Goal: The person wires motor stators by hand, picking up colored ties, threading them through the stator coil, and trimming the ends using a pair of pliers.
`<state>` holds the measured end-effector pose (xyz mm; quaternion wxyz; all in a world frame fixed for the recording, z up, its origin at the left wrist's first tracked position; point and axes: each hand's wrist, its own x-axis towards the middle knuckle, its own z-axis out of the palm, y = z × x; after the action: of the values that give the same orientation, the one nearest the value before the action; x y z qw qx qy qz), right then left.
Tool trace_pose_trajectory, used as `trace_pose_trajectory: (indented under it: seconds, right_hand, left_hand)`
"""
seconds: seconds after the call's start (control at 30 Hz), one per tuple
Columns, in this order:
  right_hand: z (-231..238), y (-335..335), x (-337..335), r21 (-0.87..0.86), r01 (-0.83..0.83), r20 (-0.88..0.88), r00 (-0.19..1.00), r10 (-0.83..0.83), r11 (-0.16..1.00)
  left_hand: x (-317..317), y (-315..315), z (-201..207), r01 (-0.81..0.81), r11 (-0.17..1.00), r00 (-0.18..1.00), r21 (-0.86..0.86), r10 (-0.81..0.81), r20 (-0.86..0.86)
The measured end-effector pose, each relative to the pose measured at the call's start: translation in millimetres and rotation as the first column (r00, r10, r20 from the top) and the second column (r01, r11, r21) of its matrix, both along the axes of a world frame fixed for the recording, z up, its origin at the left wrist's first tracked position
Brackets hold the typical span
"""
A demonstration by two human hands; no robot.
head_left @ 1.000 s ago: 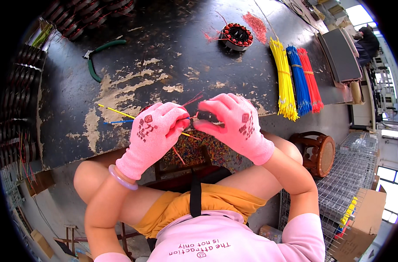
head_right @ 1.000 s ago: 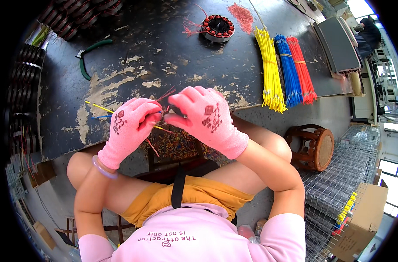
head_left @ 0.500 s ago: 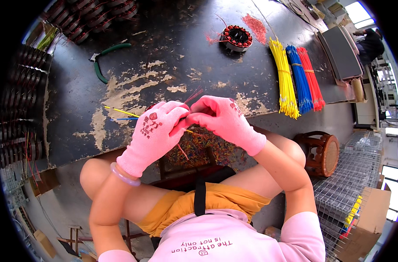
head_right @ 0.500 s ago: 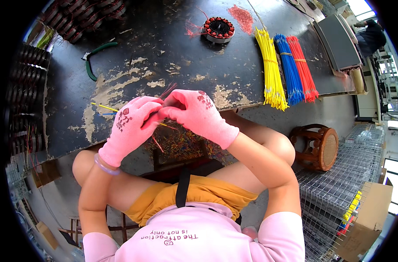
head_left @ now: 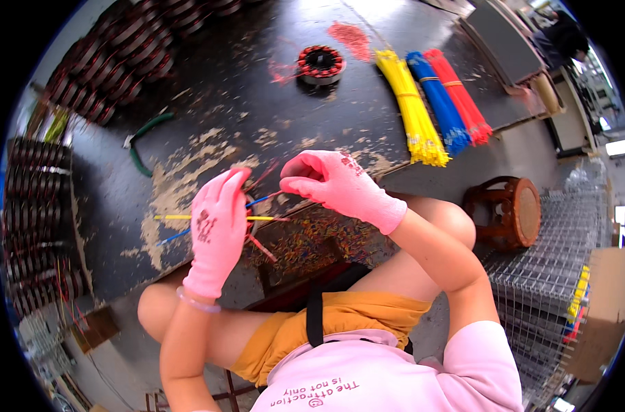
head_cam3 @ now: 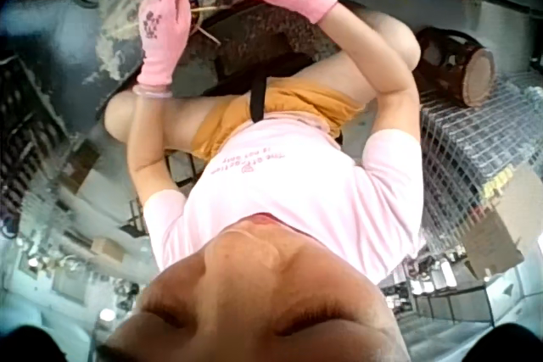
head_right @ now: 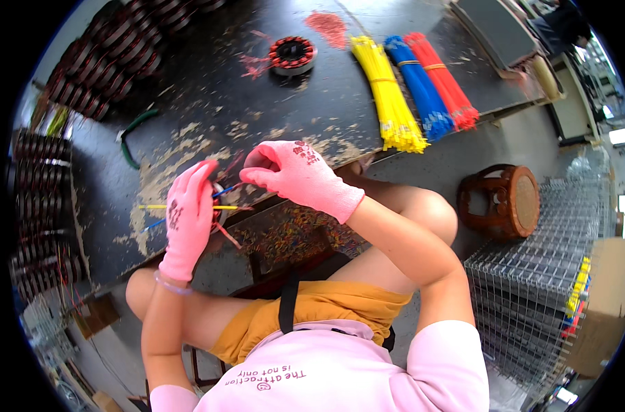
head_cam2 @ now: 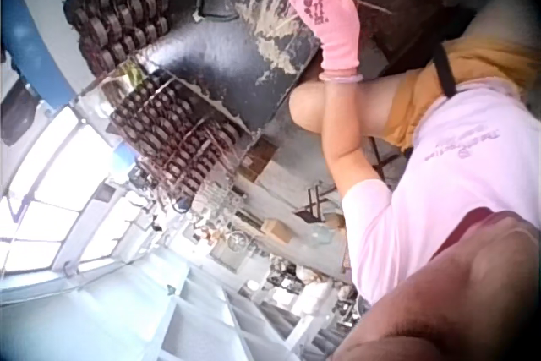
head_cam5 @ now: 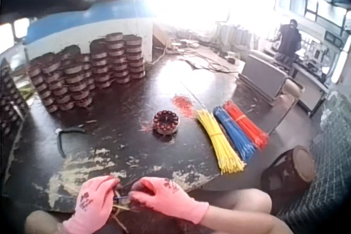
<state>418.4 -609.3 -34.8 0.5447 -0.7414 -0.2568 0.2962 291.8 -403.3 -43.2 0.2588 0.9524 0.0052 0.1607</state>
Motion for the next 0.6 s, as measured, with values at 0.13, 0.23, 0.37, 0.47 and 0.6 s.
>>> trace_pose_trajectory:
  seconds: [0.13, 0.23, 0.37, 0.47, 0.6]
  right_hand:
    - [20, -102, 49, -0.016, 0.481, 0.413, 0.802, -0.432, 0.877]
    - [6, -232, 105, 0.059, 0.861, 0.833, 0.237, -0.5, 0.506]
    - [-8, -301, 129, -0.251, 0.936, 0.896, 0.321, -0.306, 0.249]
    - [-12, -288, 144, -0.345, 0.89, 0.844, 0.433, -0.316, 0.297]
    - [-15, -282, 154, -0.307, 0.909, 0.908, 0.368, -0.198, 0.284]
  left_hand:
    - [-4, 1, 0, -0.013, 1.0, 1.0, -0.021, 0.013, -0.006]
    - [-1, -4, 1, 0.008, 1.0, 1.0, -0.029, -0.008, -0.019]
    - [-1, -5, 1, 0.008, 1.0, 0.999, -0.028, -0.01, -0.05]
    - [-3, -1, -1, 0.007, 1.0, 0.999, -0.019, -0.008, -0.051]
    - [-3, 0, 0, 0.004, 1.0, 0.998, -0.015, -0.005, -0.059]
